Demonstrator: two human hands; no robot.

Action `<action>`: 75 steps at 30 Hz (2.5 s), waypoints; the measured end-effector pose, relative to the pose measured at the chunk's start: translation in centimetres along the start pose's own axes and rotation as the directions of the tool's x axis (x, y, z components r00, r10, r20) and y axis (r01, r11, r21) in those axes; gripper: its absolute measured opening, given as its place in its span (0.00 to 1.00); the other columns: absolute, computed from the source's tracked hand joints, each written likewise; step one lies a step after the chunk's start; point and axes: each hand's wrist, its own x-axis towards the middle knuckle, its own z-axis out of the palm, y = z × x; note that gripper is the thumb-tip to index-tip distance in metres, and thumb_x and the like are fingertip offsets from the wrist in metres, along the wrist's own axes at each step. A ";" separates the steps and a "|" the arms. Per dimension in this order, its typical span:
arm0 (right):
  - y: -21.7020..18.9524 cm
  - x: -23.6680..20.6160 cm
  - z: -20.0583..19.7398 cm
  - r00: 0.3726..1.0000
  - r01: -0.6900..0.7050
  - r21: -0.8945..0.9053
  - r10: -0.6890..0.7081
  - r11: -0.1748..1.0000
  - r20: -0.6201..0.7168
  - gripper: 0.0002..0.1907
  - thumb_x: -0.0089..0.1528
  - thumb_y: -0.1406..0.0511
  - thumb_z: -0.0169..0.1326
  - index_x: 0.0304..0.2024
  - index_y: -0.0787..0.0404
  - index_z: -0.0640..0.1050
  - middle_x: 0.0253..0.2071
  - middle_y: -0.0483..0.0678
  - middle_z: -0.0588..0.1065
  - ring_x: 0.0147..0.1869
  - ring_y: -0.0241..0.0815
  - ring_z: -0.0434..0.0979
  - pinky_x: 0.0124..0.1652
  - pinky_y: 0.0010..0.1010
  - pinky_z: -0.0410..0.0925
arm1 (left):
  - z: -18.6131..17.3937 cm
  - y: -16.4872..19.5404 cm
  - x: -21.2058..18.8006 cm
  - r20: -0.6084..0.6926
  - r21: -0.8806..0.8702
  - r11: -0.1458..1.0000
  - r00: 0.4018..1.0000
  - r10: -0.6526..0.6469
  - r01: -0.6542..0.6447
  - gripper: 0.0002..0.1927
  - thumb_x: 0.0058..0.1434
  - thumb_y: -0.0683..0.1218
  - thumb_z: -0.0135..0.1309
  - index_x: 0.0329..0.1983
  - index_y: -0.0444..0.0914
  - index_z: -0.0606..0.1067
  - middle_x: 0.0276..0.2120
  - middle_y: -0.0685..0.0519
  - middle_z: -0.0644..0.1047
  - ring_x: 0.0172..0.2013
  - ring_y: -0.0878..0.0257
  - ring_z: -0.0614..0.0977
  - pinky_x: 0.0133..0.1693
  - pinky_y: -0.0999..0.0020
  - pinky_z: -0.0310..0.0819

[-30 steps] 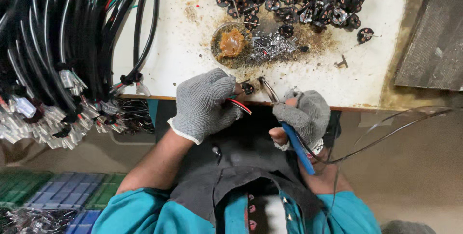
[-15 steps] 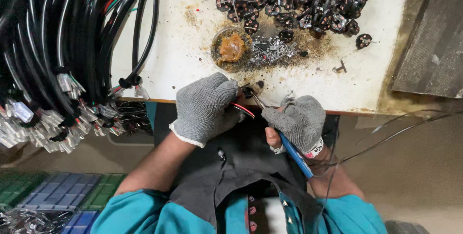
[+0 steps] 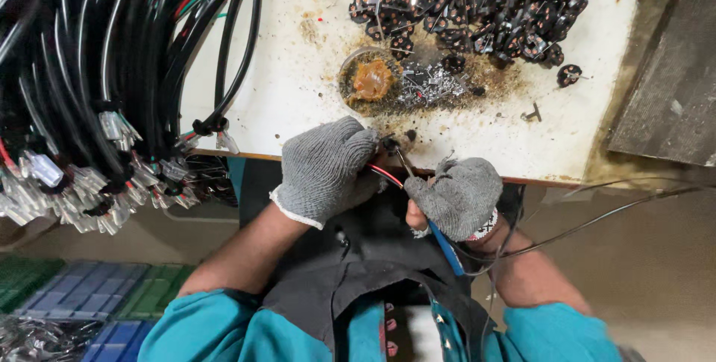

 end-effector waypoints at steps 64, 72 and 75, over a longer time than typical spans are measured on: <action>-6.7 5.6 -1.2 0.710 -0.205 0.719 0.607 0.664 -0.358 0.09 0.63 0.76 0.64 0.43 0.66 0.78 0.44 0.53 0.81 0.48 0.46 0.84 0.50 0.35 0.79 | 0.4 0.2 0.4 -0.039 0.019 1.000 0.999 -0.006 0.007 0.14 0.49 0.53 0.67 0.29 0.47 0.73 0.27 0.53 0.73 0.28 0.53 0.78 0.28 0.57 0.69; -5.5 5.7 -2.3 0.821 -0.069 0.433 0.298 0.899 -0.487 0.13 0.62 0.77 0.65 0.41 0.63 0.74 0.40 0.52 0.80 0.46 0.47 0.84 0.47 0.36 0.76 | 0.9 -0.1 -0.3 -0.054 0.019 1.000 0.999 -0.004 0.005 0.14 0.50 0.53 0.66 0.31 0.46 0.73 0.28 0.53 0.73 0.29 0.53 0.79 0.29 0.57 0.70; -5.8 6.7 -3.0 0.821 0.016 0.504 0.276 0.864 -0.499 0.13 0.66 0.77 0.62 0.46 0.60 0.73 0.45 0.54 0.79 0.50 0.48 0.83 0.48 0.37 0.78 | 0.9 -0.1 -0.1 -0.068 0.030 0.999 0.998 0.013 -0.011 0.13 0.52 0.53 0.65 0.34 0.46 0.74 0.30 0.52 0.73 0.30 0.53 0.79 0.30 0.57 0.71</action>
